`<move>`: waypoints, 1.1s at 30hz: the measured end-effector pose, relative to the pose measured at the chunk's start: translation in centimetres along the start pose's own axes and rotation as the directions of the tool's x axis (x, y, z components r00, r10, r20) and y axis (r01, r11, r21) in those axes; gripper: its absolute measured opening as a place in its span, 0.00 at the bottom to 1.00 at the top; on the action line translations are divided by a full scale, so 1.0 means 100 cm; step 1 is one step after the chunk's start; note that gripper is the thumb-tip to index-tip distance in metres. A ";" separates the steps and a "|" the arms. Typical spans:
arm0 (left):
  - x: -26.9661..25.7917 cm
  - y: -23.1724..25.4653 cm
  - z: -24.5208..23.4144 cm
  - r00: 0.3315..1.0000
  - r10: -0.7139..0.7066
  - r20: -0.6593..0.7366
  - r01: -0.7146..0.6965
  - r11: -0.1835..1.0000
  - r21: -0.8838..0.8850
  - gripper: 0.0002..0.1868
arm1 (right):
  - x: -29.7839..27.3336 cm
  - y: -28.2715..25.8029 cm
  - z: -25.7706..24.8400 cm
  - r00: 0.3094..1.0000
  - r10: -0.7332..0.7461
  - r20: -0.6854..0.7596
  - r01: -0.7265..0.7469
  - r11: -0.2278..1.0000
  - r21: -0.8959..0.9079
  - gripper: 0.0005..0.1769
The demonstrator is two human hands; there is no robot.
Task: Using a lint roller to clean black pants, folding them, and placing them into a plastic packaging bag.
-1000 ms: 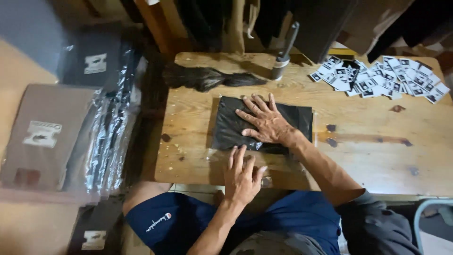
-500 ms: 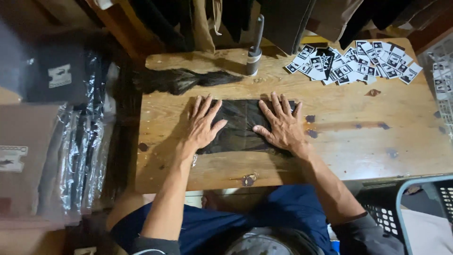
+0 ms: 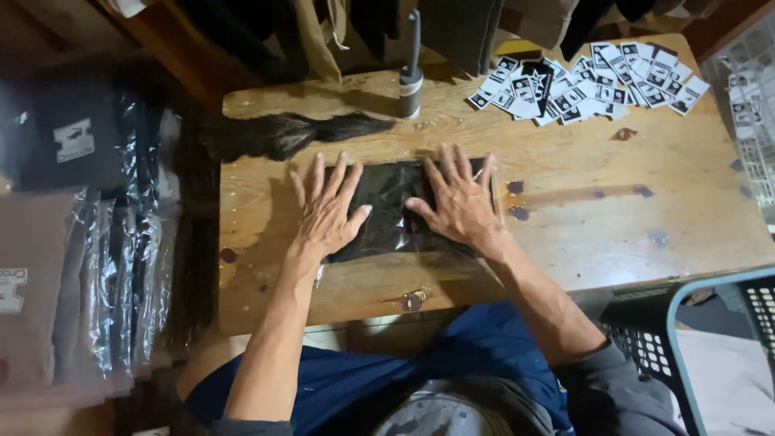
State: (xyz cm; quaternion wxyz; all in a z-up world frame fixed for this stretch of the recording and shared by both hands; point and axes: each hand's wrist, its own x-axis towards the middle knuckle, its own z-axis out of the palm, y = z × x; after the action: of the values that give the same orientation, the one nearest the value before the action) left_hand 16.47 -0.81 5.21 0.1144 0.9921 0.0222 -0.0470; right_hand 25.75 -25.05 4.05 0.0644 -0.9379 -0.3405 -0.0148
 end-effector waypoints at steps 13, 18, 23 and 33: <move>0.012 0.009 0.013 0.989 0.091 0.115 -0.097 0.994 0.049 0.48 | -0.026 0.041 0.008 1.000 -0.007 -0.002 0.007 0.998 -0.058 0.44; 0.011 0.012 0.013 0.988 0.080 0.128 -0.091 0.993 0.080 0.52 | -0.046 0.091 0.004 0.985 0.147 0.088 -0.156 0.981 0.114 0.34; 0.010 0.013 0.017 0.990 0.091 0.104 -0.097 0.994 0.048 0.51 | -0.024 0.053 -0.022 0.983 0.172 -0.062 -0.158 0.971 0.177 0.39; 0.009 0.017 0.007 0.987 0.076 0.141 -0.089 0.992 0.087 0.53 | -0.007 -0.017 0.026 1.000 -0.002 -0.015 0.002 1.000 0.023 0.44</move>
State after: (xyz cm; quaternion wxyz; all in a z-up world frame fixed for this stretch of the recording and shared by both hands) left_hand 17.36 -2.62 4.82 0.0711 0.9908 -0.0289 -0.1114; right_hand 24.10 -23.81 1.59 0.0777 -0.9367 -0.3410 -0.0180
